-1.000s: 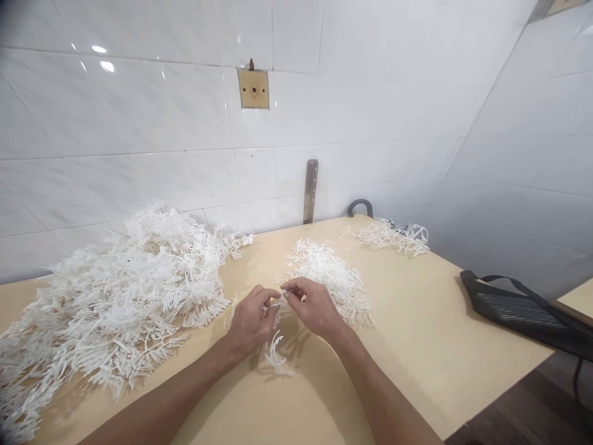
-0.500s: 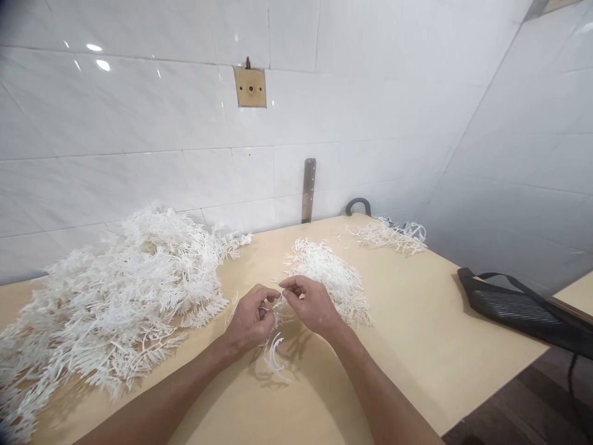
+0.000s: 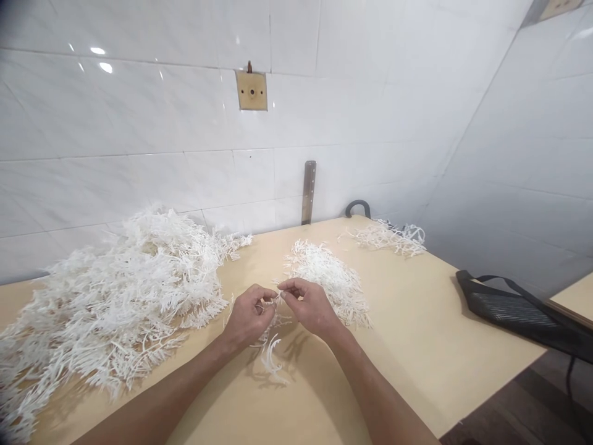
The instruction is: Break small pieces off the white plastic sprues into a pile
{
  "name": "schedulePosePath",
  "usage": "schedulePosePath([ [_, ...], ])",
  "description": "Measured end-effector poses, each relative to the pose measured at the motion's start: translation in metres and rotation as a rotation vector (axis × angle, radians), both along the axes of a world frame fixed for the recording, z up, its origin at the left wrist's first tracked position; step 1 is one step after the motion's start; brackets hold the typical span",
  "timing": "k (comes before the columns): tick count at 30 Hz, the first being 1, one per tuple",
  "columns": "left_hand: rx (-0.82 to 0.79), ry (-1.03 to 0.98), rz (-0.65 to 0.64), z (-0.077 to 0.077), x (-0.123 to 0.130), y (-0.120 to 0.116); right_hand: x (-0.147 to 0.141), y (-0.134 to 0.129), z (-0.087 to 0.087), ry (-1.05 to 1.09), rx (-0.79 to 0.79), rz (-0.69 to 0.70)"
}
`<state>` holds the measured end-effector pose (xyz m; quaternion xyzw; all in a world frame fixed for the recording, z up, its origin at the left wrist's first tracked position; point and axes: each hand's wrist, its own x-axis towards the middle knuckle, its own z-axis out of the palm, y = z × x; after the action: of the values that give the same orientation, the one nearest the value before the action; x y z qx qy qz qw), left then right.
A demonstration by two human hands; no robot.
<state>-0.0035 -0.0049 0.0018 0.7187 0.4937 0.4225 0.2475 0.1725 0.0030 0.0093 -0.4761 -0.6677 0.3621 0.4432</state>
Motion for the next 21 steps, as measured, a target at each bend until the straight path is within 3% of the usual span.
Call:
schedulePosePath([
  [5, -0.052, -0.013, -0.074, 0.0014, -0.0006, -0.0023, 0.0000, -0.0017, 0.0007, -0.053, 0.029, 0.007],
  [13, -0.204, -0.143, -0.014, 0.0083, 0.0027, -0.0043, -0.0022, -0.0004, -0.0080, -0.132, 0.144, 0.002],
  [21, -0.144, -0.022, 0.065, 0.0001, 0.0035, -0.0028, -0.0039, -0.0031, -0.0001, -0.163, 0.097, 0.045],
])
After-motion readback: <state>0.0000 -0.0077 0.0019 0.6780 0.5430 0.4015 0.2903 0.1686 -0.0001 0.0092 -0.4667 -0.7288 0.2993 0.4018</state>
